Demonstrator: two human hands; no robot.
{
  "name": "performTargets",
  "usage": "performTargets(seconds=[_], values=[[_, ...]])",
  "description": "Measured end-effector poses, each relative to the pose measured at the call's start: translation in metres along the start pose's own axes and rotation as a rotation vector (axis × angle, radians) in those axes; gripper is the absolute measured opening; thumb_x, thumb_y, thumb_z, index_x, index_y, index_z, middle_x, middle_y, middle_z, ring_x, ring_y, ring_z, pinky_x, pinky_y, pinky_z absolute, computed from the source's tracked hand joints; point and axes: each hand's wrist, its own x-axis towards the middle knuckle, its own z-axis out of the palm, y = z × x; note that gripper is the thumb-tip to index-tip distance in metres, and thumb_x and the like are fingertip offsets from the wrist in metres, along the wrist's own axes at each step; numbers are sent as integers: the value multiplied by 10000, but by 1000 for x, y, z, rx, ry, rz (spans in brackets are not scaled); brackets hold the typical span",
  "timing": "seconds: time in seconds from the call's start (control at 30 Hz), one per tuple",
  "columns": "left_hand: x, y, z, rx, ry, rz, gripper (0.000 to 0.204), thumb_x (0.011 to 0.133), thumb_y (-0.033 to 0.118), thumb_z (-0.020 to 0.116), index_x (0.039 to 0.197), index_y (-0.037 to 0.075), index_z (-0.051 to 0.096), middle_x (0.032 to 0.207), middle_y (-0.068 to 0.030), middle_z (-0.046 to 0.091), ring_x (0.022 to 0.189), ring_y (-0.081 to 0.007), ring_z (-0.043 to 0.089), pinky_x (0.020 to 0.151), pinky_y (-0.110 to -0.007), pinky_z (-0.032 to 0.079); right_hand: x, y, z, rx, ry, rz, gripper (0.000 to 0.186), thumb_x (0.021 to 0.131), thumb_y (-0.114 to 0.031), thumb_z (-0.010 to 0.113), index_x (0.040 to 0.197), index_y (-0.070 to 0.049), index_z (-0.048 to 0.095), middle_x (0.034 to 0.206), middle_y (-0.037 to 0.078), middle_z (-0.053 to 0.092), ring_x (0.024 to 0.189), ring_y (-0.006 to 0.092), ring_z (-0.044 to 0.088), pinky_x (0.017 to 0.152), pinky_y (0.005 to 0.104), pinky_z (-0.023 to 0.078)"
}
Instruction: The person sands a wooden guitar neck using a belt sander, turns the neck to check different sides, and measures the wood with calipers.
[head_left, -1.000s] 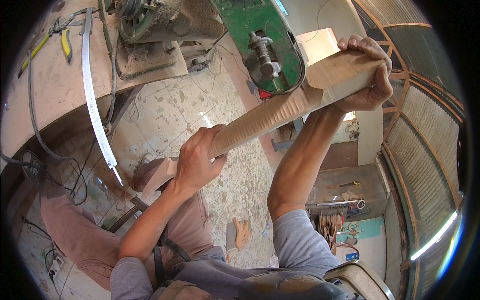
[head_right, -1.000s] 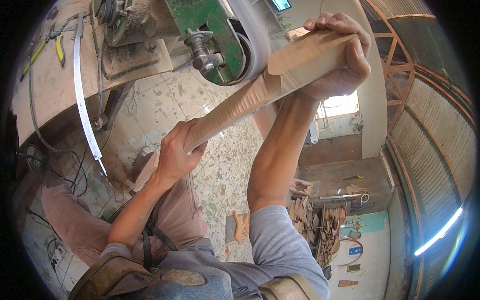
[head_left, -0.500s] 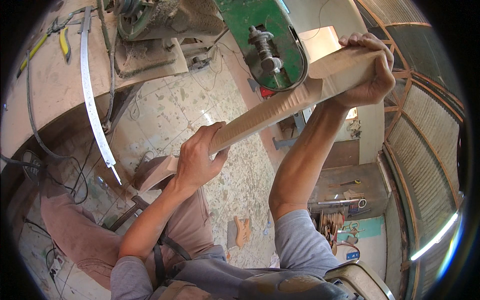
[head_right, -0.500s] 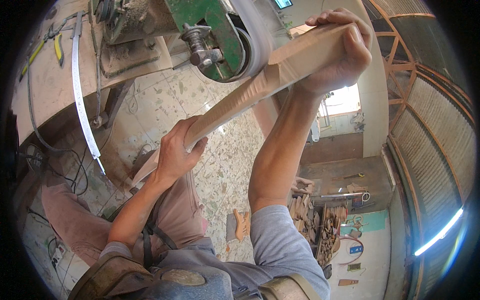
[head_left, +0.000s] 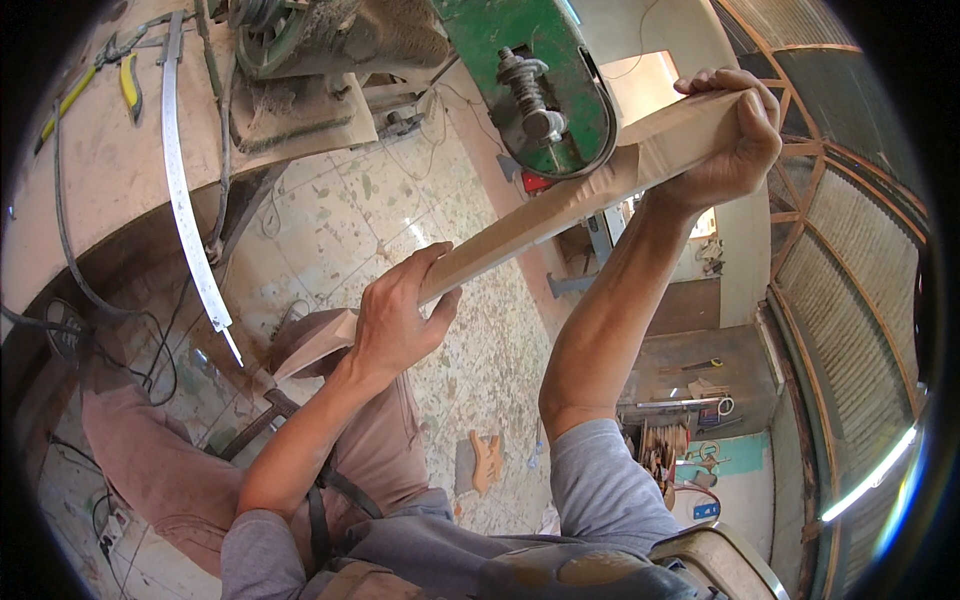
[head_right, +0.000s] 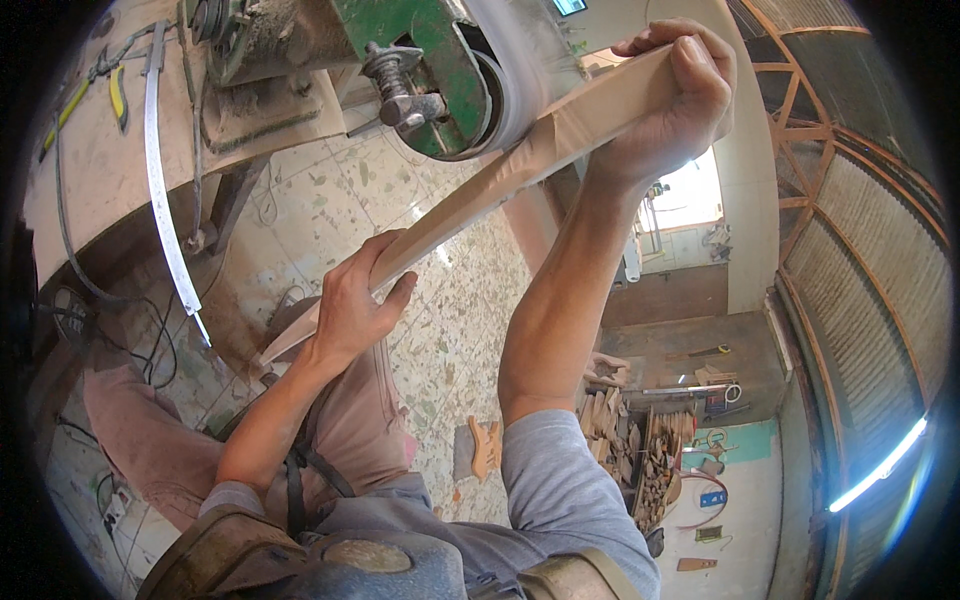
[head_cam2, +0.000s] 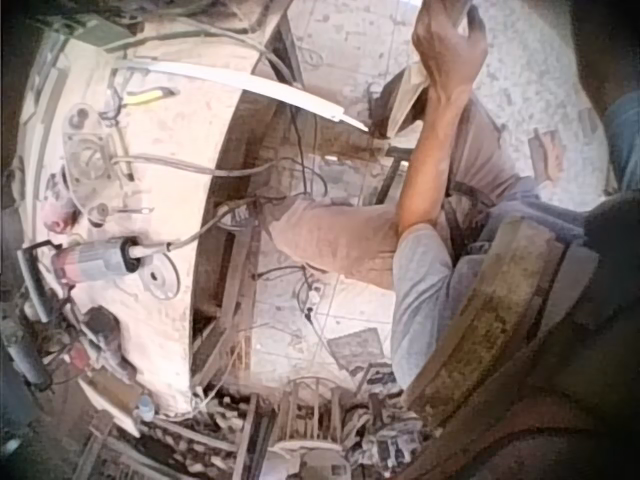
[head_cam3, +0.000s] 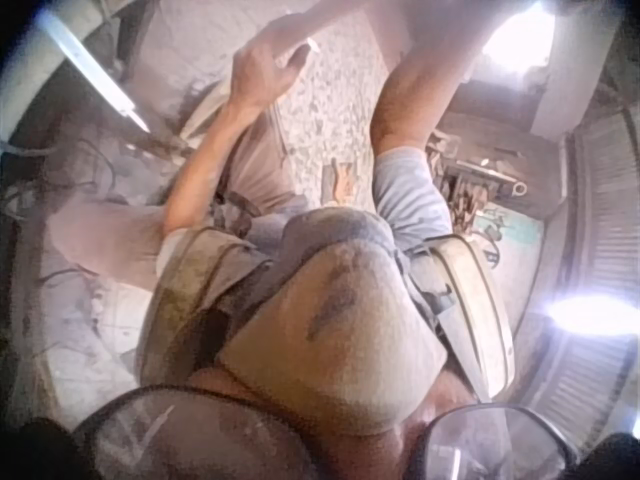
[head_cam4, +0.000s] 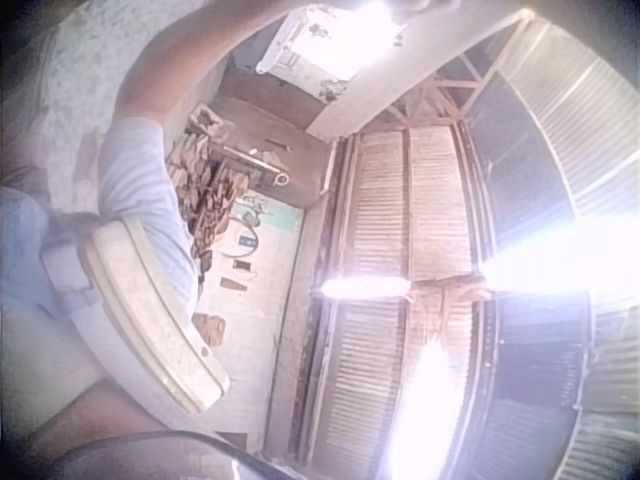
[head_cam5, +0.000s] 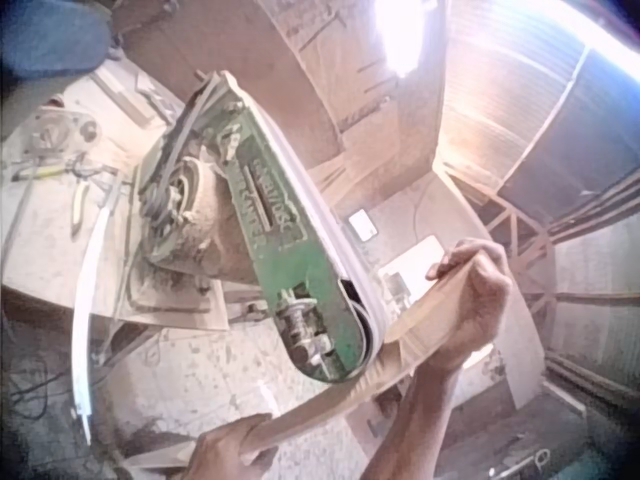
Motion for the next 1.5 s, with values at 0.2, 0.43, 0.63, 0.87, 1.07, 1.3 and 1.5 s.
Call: performTargets(seconds=[0.2,0.43,0.63,0.87,1.07,1.3,1.5], values=[[-1,-2,2,-3,3,2,470,839,99,767,1268,-28,624,1140,-244,724,1039,-389,728,888,-416,569,-2,-10,4,-131,1,33,142,1053,-127,420,992,-80,539,992,160,626,884,251,655,706,372,617],[-1,-2,2,2,-1,-11,504,835,110,775,1298,-10,616,1120,-244,725,1031,-386,733,879,-413,572,-1,-8,6,-118,63,116,196,1029,-121,420,946,-29,572,967,159,633,853,224,664,679,356,617],[-1,-1,2,15,-4,-32,520,835,125,782,1310,-1,610,1092,-249,723,987,-386,738,854,-423,573,-1,-8,7,-203,100,137,239,1020,-102,426,908,15,602,952,159,656,805,216,670,681,358,621],[-1,-3,3,32,-6,-32,544,828,131,792,1323,14,598,1023,-241,727,936,-377,740,834,-419,575,-3,-9,7,-419,65,68,228,1008,-93,467,932,11,655,945,149,684,826,203,681,705,352,608],[-1,-1,0,33,-21,-56,576,807,135,814,1331,42,593,997,-221,731,915,-360,743,817,-416,575,6,-21,16,-364,207,243,231,912,-135,572,832,30,713,801,88,676,727,151,618,682,274,477],[0,2,-2,35,-41,-61,646,775,173,851,1342,45,570,974,-206,731,888,-335,748,804,-408,580,9,-31,26,-359,283,357,202,878,-136,613,817,23,722,678,33,630,625,106,556,600,252,414],[0,1,-2,42,-41,-54,696,753,202,874,1347,29,556,966,-202,724,881,-329,751,796,-405,587,10,-37,30,-489,274,421,215,876,-146,608,825,26,727,670,39,640,615,106,563,586,266,417]])
